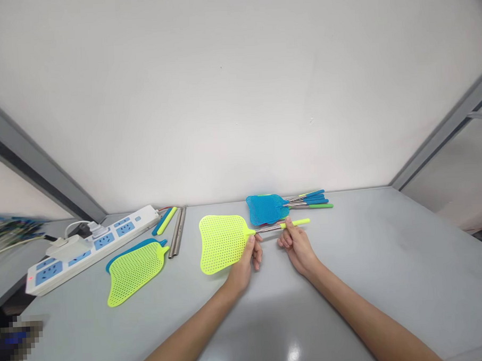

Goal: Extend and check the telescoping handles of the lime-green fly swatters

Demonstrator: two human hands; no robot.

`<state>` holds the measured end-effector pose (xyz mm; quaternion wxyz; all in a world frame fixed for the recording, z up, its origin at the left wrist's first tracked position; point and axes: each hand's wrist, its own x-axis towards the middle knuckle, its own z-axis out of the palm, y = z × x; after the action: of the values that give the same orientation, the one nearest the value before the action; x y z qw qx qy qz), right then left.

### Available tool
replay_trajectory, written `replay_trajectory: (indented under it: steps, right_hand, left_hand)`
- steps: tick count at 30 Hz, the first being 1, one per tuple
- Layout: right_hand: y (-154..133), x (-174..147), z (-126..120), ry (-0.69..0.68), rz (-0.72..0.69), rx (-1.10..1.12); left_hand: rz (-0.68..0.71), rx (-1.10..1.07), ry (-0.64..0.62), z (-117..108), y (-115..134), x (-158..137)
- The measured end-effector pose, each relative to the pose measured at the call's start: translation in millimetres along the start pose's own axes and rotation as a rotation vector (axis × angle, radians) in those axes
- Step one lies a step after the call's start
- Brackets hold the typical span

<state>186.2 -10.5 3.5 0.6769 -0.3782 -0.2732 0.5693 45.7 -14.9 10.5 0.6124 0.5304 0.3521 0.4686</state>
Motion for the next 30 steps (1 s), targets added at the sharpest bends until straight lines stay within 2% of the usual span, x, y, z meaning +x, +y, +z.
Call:
replay_trajectory:
  steps: [5, 9, 13, 22, 30]
  right_hand:
    - [-2, -7, 9, -0.071, 0.061, 0.004]
    - [1, -14, 17, -0.204, 0.161, 0.005]
    - [3, -14, 16, -0.239, 0.163, 0.037]
    - [5, -4, 7, -0.172, 0.209, 0.181]
    - [8, -2, 4, -0.191, 0.203, 0.193]
  left_hand:
    - [-0.017, 0.014, -0.055, 0, -3, 2]
    - [-0.053, 0.061, -0.112, 0, -7, 5]
    - [-0.073, 0.016, -0.134, -1, -7, 8]
    - [-0.125, -0.053, -0.023, -1, -6, 10]
    - [-0.093, 0.025, 0.052, 1, -6, 8]
